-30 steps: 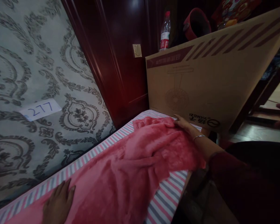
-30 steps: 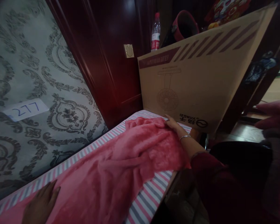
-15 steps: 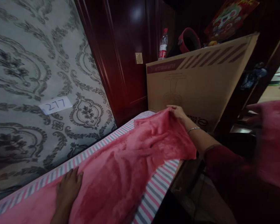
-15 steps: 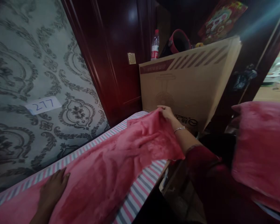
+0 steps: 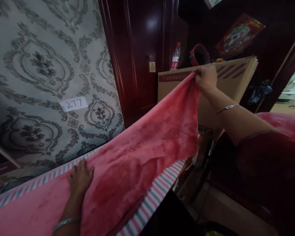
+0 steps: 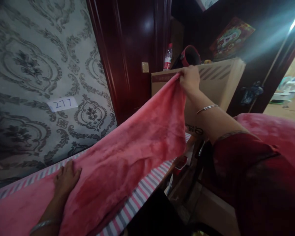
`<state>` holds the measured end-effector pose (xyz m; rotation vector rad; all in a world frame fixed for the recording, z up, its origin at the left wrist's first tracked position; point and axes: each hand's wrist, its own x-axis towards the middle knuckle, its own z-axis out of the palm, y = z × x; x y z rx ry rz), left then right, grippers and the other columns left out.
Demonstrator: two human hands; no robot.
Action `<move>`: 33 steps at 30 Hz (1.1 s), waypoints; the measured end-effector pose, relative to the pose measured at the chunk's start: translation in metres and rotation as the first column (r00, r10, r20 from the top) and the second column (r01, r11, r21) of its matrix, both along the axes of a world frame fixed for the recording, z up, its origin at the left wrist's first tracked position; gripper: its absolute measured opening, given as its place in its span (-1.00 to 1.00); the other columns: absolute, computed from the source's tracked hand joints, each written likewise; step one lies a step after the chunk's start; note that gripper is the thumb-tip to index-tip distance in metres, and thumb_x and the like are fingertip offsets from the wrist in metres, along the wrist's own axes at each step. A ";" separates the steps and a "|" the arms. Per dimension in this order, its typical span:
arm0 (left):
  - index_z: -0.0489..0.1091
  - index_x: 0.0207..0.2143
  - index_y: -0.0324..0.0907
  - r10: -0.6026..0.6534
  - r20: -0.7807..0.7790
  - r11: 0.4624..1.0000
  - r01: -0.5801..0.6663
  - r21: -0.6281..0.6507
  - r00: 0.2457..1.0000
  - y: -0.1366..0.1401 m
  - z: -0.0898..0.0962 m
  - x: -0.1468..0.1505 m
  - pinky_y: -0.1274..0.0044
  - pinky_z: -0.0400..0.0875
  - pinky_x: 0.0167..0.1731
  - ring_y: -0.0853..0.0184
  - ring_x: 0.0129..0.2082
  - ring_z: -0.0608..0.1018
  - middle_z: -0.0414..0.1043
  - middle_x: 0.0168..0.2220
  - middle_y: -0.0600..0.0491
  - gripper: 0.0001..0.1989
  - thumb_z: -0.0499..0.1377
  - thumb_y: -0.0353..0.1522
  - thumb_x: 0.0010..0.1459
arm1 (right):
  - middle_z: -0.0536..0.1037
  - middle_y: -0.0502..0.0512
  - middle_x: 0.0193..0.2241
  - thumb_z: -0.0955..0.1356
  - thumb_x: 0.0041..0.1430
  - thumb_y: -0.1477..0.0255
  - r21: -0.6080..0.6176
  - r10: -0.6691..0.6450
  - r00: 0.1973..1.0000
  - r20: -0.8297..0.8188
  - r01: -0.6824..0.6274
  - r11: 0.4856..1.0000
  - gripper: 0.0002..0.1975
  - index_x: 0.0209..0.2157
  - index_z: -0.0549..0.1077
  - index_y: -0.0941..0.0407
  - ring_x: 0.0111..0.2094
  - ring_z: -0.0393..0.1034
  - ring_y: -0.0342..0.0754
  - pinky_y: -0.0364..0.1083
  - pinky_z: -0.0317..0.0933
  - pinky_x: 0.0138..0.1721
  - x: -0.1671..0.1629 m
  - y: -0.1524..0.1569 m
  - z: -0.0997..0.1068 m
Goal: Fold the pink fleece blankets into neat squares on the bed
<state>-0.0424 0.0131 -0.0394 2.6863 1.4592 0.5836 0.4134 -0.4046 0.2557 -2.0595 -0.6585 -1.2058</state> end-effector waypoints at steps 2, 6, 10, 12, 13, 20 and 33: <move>-0.04 0.42 -0.46 -0.012 0.025 1.000 0.012 -0.003 1.000 -0.002 0.001 0.000 -0.01 0.04 0.28 -0.17 0.42 0.05 0.10 0.39 -0.35 -0.31 -0.19 -0.19 0.39 | 0.47 0.30 0.00 0.27 0.23 0.57 0.019 -0.045 0.998 0.053 0.044 0.999 -0.66 -0.03 0.57 0.25 0.10 0.22 0.11 0.10 0.11 0.10 -0.016 -0.012 0.019; -0.06 0.42 -0.46 -0.028 0.094 0.999 0.024 0.049 0.995 -0.004 0.009 -0.001 -0.01 0.04 0.26 -0.15 0.42 0.05 0.11 0.38 -0.40 -0.28 -0.11 -0.19 0.36 | 0.51 0.22 -0.13 0.28 0.15 0.63 0.109 0.033 0.996 0.080 -0.041 0.993 -0.68 -0.09 0.54 0.31 -0.07 0.34 0.00 0.03 0.19 0.00 -0.043 -0.025 0.049; 0.31 0.23 -0.45 0.001 0.044 0.995 -0.006 0.101 0.999 0.000 0.017 -0.005 0.10 0.23 0.14 -0.13 0.17 0.40 0.44 0.09 -0.40 -0.40 -0.02 -0.21 0.29 | 0.55 0.11 -0.23 0.30 0.08 0.67 0.284 0.100 0.978 0.180 -0.150 0.947 -0.73 -0.17 0.50 0.26 -0.21 0.35 -0.09 -0.05 0.21 -0.11 -0.052 -0.020 0.062; 0.47 0.03 -0.41 0.057 0.022 0.990 -0.060 0.130 0.998 0.005 0.019 -0.007 0.19 0.33 0.00 -0.10 0.04 0.48 0.50 -0.06 -0.36 -0.50 -0.04 -0.24 0.29 | 0.55 0.13 -0.19 0.30 0.08 0.69 0.309 0.087 0.980 0.182 -0.140 0.941 -0.72 -0.15 0.48 0.24 -0.18 0.35 -0.09 -0.07 0.20 -0.07 -0.046 -0.012 0.059; 0.49 -0.03 -0.39 0.089 0.030 0.983 -0.093 0.157 0.996 0.007 0.019 -0.008 0.23 0.35 -0.06 -0.09 0.01 0.50 0.51 -0.08 -0.34 -0.52 -0.06 -0.25 0.29 | 0.55 0.15 -0.16 0.30 0.09 0.69 0.304 0.074 0.985 0.158 -0.120 0.945 -0.71 -0.14 0.47 0.24 -0.16 0.35 -0.09 -0.08 0.18 -0.05 -0.039 -0.007 0.054; 0.48 -0.12 -0.32 0.187 -0.059 0.967 -0.173 0.187 0.981 0.026 0.040 0.005 0.30 0.36 -0.17 -0.03 -0.08 0.55 0.55 -0.18 -0.25 -0.57 -0.10 -0.26 0.31 | 0.54 0.24 -0.02 0.29 0.26 0.56 0.117 -0.009 0.972 -0.235 0.038 0.992 -0.70 0.01 0.45 0.16 -0.06 0.34 -0.01 -0.05 0.14 -0.03 0.056 0.041 -0.028; 0.42 -0.24 0.02 0.084 -0.125 0.989 -0.067 0.133 0.989 0.090 -0.023 0.008 0.34 0.49 -0.12 0.08 -0.12 0.60 0.62 -0.22 0.04 -0.57 -0.20 -0.11 0.24 | 0.61 0.24 -0.08 0.29 0.23 0.48 0.050 0.062 0.799 -0.598 -0.040 0.998 -0.70 -0.03 0.51 0.13 -0.06 0.47 0.10 -0.03 0.30 -0.07 0.174 0.154 -0.233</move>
